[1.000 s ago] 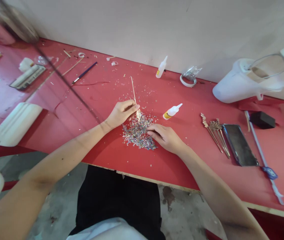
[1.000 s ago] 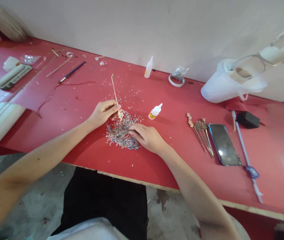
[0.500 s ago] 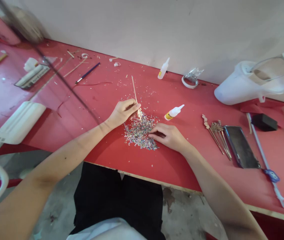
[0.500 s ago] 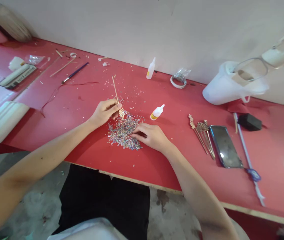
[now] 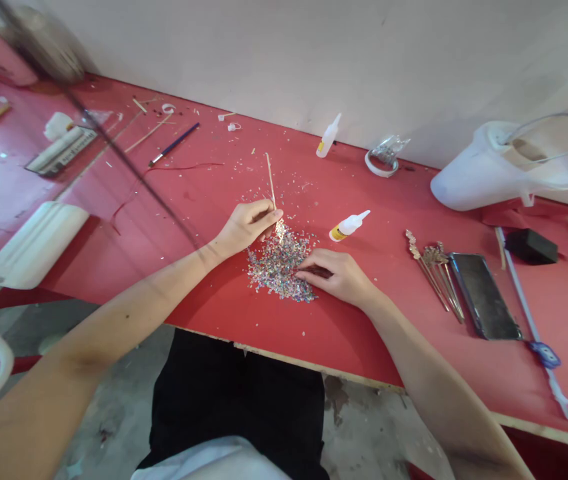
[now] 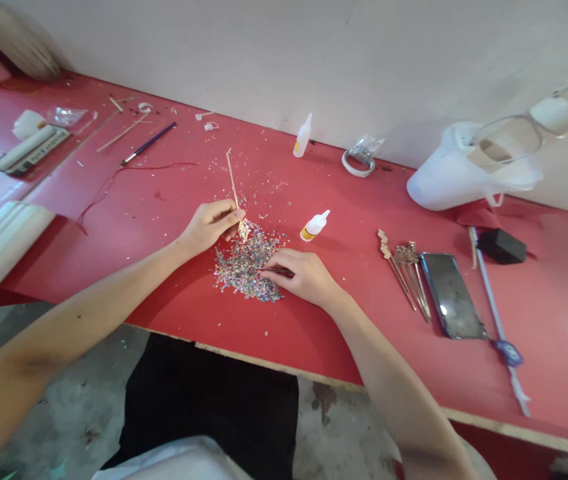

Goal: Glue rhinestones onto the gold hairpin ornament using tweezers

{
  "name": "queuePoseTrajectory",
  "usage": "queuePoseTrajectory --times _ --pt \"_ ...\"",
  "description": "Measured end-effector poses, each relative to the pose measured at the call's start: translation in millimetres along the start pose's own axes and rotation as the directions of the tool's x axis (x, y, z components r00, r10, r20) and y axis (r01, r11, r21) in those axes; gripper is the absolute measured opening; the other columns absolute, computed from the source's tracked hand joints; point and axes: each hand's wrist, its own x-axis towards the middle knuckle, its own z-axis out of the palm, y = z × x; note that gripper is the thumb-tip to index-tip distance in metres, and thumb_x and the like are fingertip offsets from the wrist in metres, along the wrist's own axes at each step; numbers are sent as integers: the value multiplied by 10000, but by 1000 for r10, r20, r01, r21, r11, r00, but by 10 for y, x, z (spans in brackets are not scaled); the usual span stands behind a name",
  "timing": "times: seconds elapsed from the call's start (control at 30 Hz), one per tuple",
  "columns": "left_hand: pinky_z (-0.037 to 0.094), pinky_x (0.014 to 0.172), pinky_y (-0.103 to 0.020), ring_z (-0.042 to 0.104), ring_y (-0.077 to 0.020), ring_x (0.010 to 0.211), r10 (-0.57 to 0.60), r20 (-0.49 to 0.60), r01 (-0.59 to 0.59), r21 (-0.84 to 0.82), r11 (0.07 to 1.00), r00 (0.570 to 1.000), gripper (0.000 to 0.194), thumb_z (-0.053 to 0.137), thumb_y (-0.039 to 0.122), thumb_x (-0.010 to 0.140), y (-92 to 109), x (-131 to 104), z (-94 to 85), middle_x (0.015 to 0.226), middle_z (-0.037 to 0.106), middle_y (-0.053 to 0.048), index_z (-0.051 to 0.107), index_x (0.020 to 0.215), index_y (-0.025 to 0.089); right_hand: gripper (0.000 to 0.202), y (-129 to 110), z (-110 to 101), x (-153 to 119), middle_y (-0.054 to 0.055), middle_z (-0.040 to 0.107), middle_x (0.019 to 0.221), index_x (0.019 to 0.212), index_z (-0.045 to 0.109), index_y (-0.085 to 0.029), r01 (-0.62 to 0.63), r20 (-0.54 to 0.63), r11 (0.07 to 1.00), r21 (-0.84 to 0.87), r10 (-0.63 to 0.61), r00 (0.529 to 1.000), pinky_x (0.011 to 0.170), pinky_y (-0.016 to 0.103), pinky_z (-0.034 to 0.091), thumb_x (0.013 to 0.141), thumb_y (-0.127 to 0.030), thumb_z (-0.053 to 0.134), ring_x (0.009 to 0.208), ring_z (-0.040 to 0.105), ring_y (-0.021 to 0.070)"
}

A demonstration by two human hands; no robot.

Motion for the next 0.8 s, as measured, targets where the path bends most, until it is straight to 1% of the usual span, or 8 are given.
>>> queuePoseTrajectory --times 0.13,0.23,0.4,0.47,0.6,0.63,0.73,0.8 --pt "369 454 -202 467 -60 439 -4 10 5 -14 1000 1000 379 551 434 921 -1 1 1 508 514 33 491 649 178 225 6 10 12 22 673 797 894 657 -221 -83 -98 996 34 86 992 648 256 463 889 -437 592 679 606 133" --pt "371 451 -202 469 -61 441 -3 12 3 -18 1000 1000 380 553 436 919 -2 2 2 509 512 34 493 648 177 217 6 26 17 36 687 837 921 662 -223 -83 -121 995 56 90 989 683 270 482 915 -412 556 718 622 145" --pt "382 472 -205 477 -66 453 -7 2 7 4 1000 1000 382 554 430 919 14 2 4 502 510 32 496 641 175 225 36 35 14 55 692 846 933 668 -218 -120 -230 991 54 130 964 684 284 495 936 -385 519 739 637 169" --pt "375 469 -204 468 -64 446 -5 8 5 11 1000 1000 385 552 430 919 19 2 5 499 510 32 494 637 175 208 47 38 10 50 690 846 928 669 -217 -136 -230 989 55 145 962 679 276 491 929 -374 532 736 636 163" --pt "372 460 -199 465 -60 438 -5 15 4 18 1000 1000 378 551 424 920 23 3 6 505 521 30 499 642 174 192 47 37 2 28 680 806 869 668 -213 -96 -135 994 57 103 985 651 250 468 912 -367 561 693 618 137" --pt "373 459 -197 468 -59 438 -7 14 7 17 1000 1000 376 553 422 919 24 4 6 506 523 29 499 642 174 200 44 35 2 24 677 785 853 664 -211 -94 -128 994 59 101 987 632 245 459 912 -369 559 671 608 132" --pt "376 455 -195 471 -59 432 -10 9 10 11 1000 1000 378 556 424 916 27 5 7 500 520 30 497 639 174 228 34 25 5 20 668 747 823 650 -205 -136 -177 990 43 141 974 598 244 436 924 -371 531 624 573 124" --pt "378 453 -196 470 -58 428 -8 5 8 10 1000 1000 384 560 431 912 28 5 7 496 517 30 496 634 175 227 33 17 6 19 667 746 819 649 -204 -139 -179 990 18 140 974 609 248 433 925 -363 525 624 570 124"
